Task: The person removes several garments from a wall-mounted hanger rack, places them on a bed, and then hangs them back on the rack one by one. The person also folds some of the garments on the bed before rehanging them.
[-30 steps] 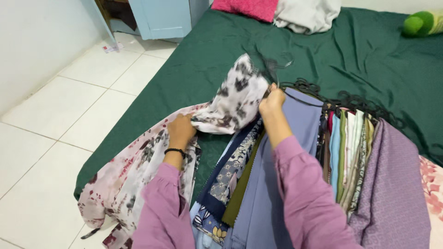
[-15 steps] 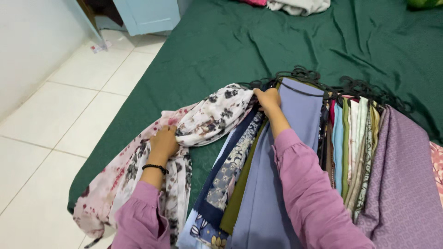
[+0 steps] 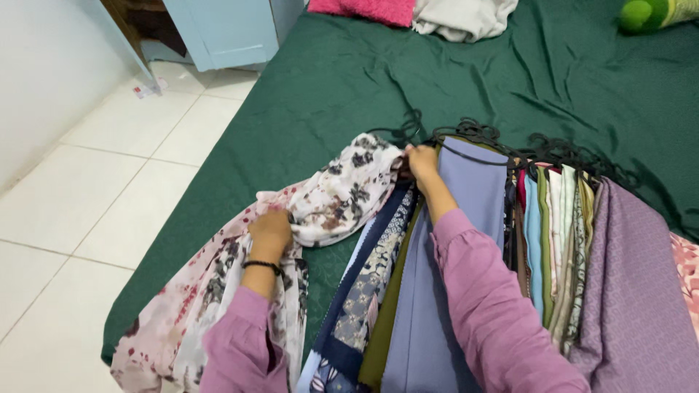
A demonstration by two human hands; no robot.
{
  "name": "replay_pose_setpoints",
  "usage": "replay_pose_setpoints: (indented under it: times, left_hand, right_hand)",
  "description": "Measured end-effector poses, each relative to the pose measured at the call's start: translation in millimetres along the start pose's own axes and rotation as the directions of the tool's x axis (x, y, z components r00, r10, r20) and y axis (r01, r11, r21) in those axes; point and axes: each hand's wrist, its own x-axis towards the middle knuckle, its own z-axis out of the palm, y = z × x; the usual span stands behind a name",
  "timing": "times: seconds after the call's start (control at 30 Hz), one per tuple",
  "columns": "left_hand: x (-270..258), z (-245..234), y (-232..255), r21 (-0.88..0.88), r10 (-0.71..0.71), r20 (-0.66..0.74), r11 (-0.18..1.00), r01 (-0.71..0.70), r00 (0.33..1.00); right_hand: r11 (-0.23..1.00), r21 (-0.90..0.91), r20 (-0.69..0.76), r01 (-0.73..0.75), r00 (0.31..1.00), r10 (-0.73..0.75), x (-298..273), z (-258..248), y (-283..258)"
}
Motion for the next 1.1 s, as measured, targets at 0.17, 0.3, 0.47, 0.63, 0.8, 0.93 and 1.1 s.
replay_pose_setpoints:
  times: [0.17, 0.3, 0.47, 0.63, 0.8, 0.93, 1.1]
  left_hand:
    - [-6.5, -18.6, -1.7, -0.146, 0.040, -0.189, 0.987, -0.068, 0.981]
    - [-20.8, -46.5, 11.8, -0.211, -0.034, -0.381, 0.976, -0.051, 0.924]
    - [-37.7, -65.1, 19.2, -0.259, -0.037, -0.389, 0.963, -0.071, 0.921]
    - [-66.9, -59.4, -21.8, -0.435, 0.116, -0.191, 0.880, -0.190, 0.975]
    - [-83.3, -71.5, -73.6, -0.404, 0.199, -0.064, 0.891, -0.208, 0.978]
    - [-72.3, -109.2, -105.0, -0.082, 0.029, -0.176, 0.996, -0.044, 0.984]
    - [-44.0, -152.6, -184.6, -0.078, -0.368, -0.292, 0.929, 0.361, 0.883]
  right_hand:
    - [0.966, -0.061, -0.247, 0.251, 0.934, -0.259, 0.2, -36.5, -64.3]
    - [0.848, 0.467, -0.175, 0.251, 0.966, -0.190, 7.6, -75.0, -126.2]
    - [0.745, 0.637, -0.181, 0.198, 0.978, -0.105, 1.5, -113.0, -173.3]
    - [0.748, 0.659, -0.208, 0.079, 0.975, 0.081, -4.3, -174.5, -178.9]
    - [0.737, 0.675, -0.215, 0.031, 0.964, 0.156, -4.6, -171.6, -120.8]
    - [0.675, 0.730, -0.039, -0.104, 0.980, 0.193, -15.6, -142.0, -95.6]
    - [0.718, 0.665, 0.207, -0.208, 0.974, 0.091, -47.4, -73.8, -100.6]
